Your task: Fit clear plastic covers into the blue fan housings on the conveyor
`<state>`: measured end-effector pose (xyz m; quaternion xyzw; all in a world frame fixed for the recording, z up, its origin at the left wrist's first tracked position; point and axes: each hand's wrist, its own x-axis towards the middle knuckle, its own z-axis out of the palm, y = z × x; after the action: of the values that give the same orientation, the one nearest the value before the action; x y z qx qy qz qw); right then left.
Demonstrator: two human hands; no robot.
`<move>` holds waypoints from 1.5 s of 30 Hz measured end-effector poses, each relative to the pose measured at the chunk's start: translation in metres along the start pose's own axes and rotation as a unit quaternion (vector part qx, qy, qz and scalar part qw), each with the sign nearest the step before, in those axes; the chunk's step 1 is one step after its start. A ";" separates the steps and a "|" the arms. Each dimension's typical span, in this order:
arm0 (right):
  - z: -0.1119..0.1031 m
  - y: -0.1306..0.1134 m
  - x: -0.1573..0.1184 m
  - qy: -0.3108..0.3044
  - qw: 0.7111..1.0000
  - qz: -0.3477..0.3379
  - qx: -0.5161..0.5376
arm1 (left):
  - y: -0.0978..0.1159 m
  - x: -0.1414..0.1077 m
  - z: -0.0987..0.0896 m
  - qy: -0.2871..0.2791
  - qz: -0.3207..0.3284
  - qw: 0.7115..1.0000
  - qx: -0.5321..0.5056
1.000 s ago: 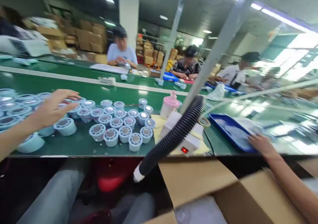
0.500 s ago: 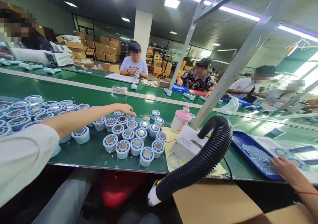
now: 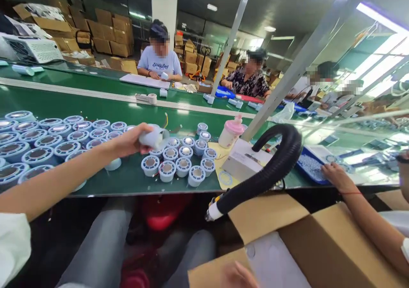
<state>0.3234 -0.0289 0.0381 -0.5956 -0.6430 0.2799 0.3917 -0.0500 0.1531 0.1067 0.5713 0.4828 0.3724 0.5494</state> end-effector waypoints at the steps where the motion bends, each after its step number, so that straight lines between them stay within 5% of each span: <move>1: 0.026 -0.008 -0.021 -0.025 1.000 -0.008 -0.001 | -0.011 -0.023 0.012 -0.046 -0.035 0.998 -0.021; 3: 0.072 -0.030 -0.048 -0.053 0.990 -0.113 -0.062 | -0.034 -0.064 0.036 -0.161 -0.115 0.974 -0.110; 5: 0.104 -0.050 -0.052 -0.017 0.956 -0.237 -0.173 | -0.054 -0.095 0.054 -0.248 -0.184 0.942 -0.128; 9: 0.128 -0.066 -0.032 0.005 0.926 -0.242 -0.290 | -0.073 -0.119 0.069 -0.339 -0.163 0.926 0.013; 15: 0.123 -0.060 -0.036 -0.131 0.982 -0.100 -0.088 | -0.079 -0.126 0.076 -0.246 0.081 0.946 0.195; 23: 0.124 -0.058 -0.035 -0.064 0.990 0.069 0.106 | -0.115 -0.126 0.090 -0.189 0.161 0.951 0.185; 26: 0.124 -0.054 -0.033 -0.047 0.971 0.137 0.189 | -0.120 -0.128 0.092 -0.223 0.146 0.953 0.144; 30: 0.121 -0.052 -0.030 -0.044 0.934 0.212 0.285 | -0.116 -0.135 0.094 -0.256 0.041 0.965 0.042; 32: 0.118 -0.052 -0.030 -0.064 0.926 0.201 0.312 | -0.112 -0.138 0.094 -0.259 -0.013 0.966 -0.009; 34: 0.114 -0.052 -0.033 -0.110 0.947 0.117 0.279 | -0.109 -0.141 0.095 -0.248 -0.060 0.965 -0.067; 39: 0.104 -0.050 -0.045 -0.155 0.983 -0.093 0.042 | -0.104 -0.148 0.093 -0.264 -0.114 0.949 -0.131; 45: 0.100 -0.050 -0.051 -0.166 0.980 -0.048 0.096 | -0.098 -0.150 0.087 -0.285 -0.001 0.958 -0.036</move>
<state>0.2110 -0.0747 0.0173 -0.4691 -0.6970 0.4161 0.3479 -0.0188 -0.0208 0.0155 0.6330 0.2935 0.2105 0.6847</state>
